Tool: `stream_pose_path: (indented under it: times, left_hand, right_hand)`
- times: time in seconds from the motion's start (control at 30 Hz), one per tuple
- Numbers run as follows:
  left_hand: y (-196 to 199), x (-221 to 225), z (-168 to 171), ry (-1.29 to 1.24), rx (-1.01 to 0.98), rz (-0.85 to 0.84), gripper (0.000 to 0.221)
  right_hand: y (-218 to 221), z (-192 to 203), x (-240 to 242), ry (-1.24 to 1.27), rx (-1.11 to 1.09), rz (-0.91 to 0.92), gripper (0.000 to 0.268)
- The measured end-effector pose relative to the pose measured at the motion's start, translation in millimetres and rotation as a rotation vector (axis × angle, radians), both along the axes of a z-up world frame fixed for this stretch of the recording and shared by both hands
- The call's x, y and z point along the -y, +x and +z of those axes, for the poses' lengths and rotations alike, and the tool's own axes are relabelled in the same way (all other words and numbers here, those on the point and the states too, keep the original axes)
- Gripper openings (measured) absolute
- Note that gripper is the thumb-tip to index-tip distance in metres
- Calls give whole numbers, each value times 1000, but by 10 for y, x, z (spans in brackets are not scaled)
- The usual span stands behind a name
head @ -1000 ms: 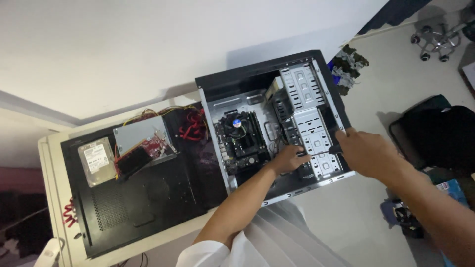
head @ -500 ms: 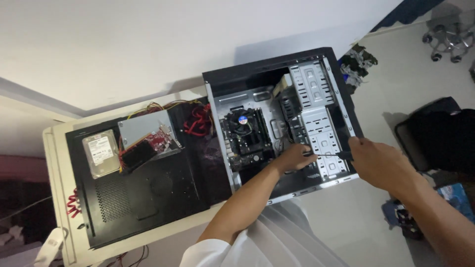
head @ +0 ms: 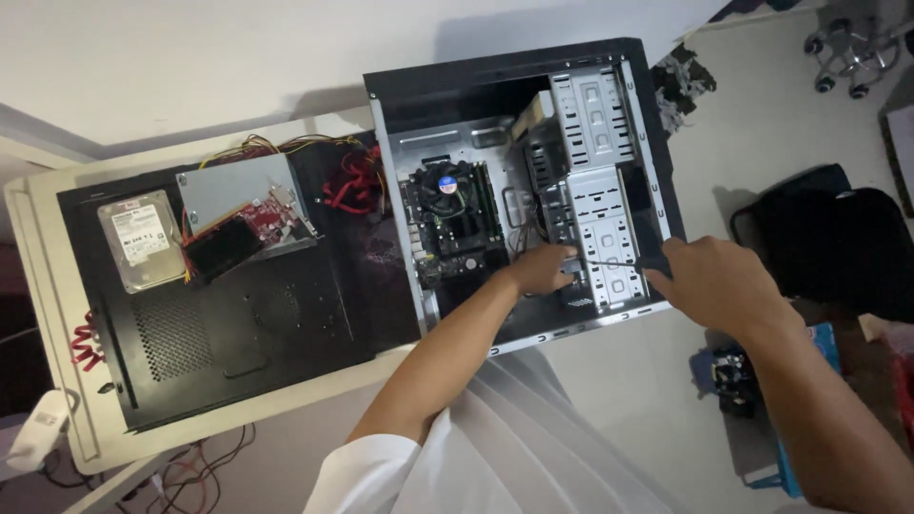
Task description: Installing and securing a hard disk drive into a computer case using a screwdriver.
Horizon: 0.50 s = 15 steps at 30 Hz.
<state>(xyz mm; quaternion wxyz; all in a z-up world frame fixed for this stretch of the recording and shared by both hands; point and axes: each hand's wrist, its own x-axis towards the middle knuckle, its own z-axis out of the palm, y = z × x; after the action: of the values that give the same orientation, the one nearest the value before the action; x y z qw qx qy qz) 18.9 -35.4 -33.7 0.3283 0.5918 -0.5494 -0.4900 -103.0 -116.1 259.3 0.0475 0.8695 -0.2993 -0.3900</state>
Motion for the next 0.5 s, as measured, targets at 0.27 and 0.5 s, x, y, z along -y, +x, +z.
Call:
stream_pose_path:
  times: [0.27,0.5]
  left_hand:
    - [14,-28,178,38,-68,30,44]
    - [11,-22,119,100,-93,29,57]
  right_hand:
    - [-136,14,119,102,66,-115,28]
    - [-61,10,68,26,114,-43,37]
